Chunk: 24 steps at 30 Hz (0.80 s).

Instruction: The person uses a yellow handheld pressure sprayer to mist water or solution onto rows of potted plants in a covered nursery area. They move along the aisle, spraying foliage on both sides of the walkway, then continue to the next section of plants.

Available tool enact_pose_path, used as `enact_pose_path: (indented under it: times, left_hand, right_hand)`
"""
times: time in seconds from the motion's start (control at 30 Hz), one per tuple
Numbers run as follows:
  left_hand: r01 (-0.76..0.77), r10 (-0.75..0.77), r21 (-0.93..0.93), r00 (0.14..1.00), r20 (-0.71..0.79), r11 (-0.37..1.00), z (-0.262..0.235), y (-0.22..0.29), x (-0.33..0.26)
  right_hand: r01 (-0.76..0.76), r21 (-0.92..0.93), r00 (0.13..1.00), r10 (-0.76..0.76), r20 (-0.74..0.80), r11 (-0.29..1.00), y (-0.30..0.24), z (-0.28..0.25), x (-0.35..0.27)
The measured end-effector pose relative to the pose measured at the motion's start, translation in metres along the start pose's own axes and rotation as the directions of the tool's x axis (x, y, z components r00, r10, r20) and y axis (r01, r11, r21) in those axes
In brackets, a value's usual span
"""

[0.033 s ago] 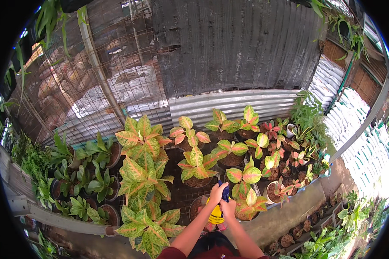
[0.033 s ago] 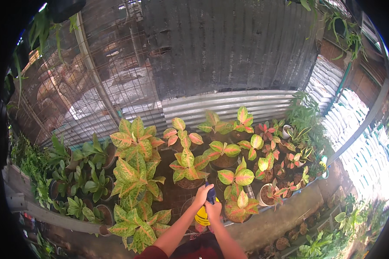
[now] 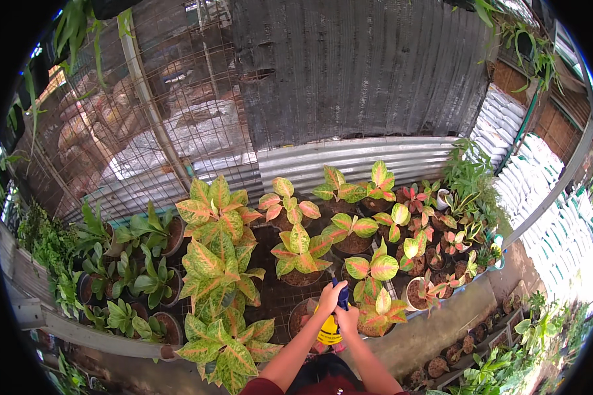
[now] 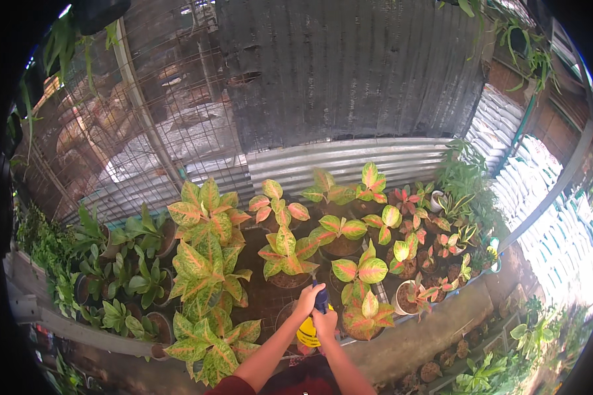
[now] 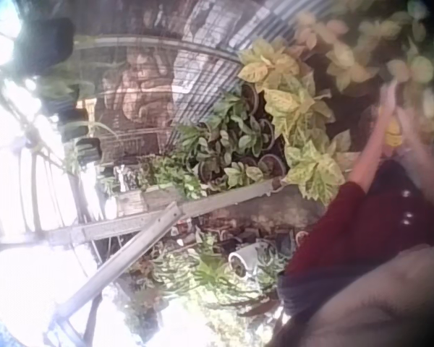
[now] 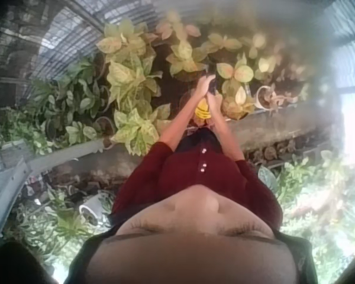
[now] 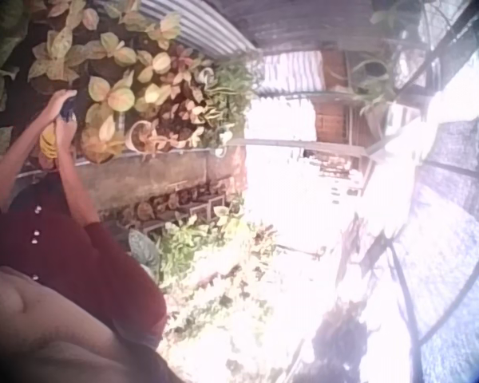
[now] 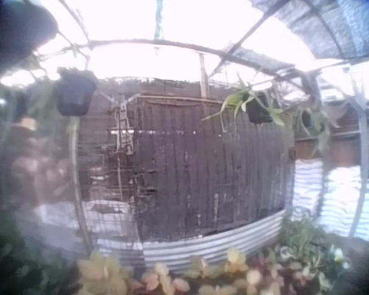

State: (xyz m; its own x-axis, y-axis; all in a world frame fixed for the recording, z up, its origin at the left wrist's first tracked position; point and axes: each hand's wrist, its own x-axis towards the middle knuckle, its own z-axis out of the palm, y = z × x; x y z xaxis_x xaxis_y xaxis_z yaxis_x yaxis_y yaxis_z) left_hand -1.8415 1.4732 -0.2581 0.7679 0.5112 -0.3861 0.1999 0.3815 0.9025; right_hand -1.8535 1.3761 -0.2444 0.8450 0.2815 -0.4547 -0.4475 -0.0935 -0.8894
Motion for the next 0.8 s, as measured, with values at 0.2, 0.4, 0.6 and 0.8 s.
enact_pose_path:
  times: [0.2, 0.4, 0.6, 0.8]
  left_hand:
    - [-0.041, 0.041, -0.006, 0.999, 0.004, 0.999, 0.009, 0.019, 0.000]
    - [-0.302, 0.304, -0.043, 0.950, 0.067, 0.952, 0.025, 0.097, -0.008]
    - [-0.389, 0.391, -0.037, 0.917, 0.078, 0.920, 0.031, 0.144, -0.017]
    - [-0.241, 0.245, -0.078, 0.968, 0.058, 0.968, 0.025, 0.095, -0.012]
  right_hand:
    - [0.050, -0.010, 0.998, -0.051, -0.021, 0.999, -0.002, -0.001, 0.012]
    - [0.225, 0.055, 0.974, -0.226, 0.010, 0.973, -0.066, 0.013, 0.007]
    - [0.310, 0.144, 0.946, -0.320, 0.054, 0.940, -0.105, 0.022, 0.003]
    - [0.169, 0.069, 0.985, -0.170, 0.023, 0.983, -0.066, 0.012, 0.002]
